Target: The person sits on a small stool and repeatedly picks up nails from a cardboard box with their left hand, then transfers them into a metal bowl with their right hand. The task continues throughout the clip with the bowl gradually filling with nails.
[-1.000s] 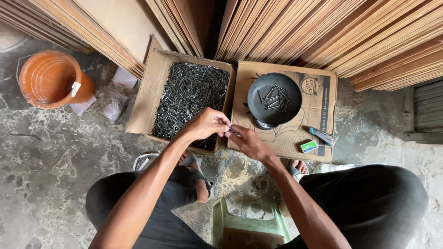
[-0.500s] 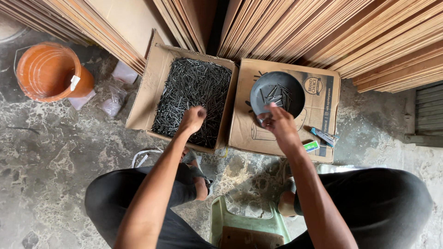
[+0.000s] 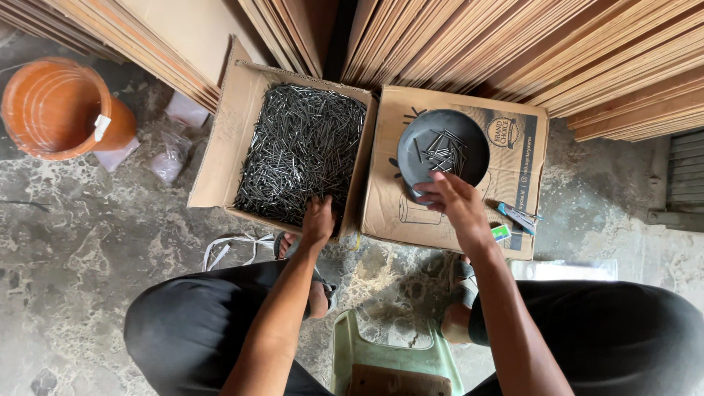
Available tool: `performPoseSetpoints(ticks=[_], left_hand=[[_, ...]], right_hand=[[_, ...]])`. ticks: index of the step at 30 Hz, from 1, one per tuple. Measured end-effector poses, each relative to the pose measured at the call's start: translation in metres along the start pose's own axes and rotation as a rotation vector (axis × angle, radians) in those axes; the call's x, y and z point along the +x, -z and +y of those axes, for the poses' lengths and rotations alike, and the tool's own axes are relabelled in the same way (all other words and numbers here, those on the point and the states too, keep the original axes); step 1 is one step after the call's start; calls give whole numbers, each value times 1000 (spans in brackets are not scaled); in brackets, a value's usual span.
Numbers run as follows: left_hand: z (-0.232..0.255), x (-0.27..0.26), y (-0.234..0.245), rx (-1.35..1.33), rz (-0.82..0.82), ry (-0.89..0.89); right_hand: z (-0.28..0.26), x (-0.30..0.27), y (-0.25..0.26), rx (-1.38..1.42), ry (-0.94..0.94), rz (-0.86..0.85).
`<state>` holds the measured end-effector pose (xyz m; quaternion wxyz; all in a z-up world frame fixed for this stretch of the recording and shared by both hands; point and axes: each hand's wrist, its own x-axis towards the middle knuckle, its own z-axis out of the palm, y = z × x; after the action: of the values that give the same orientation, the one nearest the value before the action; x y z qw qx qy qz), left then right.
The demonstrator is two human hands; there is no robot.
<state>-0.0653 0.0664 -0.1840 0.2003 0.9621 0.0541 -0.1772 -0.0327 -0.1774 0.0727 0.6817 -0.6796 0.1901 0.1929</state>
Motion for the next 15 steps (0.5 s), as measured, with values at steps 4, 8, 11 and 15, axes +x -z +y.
performPoseSetpoints(ticks=[4,8,11,15], left_hand=[[-24,0,-42,-157,-1,22],[-30,9,-46,-163,-31,41],[-15,-2,-14,-134,-50,31],[-3,-7,0,-161,-70,20]], right_hand=[[20,13,4,-98,5,-70],[23,13,5,-109,12,-98],[22,14,6,-106,11,-105],[23,13,7,-105,12,-110]])
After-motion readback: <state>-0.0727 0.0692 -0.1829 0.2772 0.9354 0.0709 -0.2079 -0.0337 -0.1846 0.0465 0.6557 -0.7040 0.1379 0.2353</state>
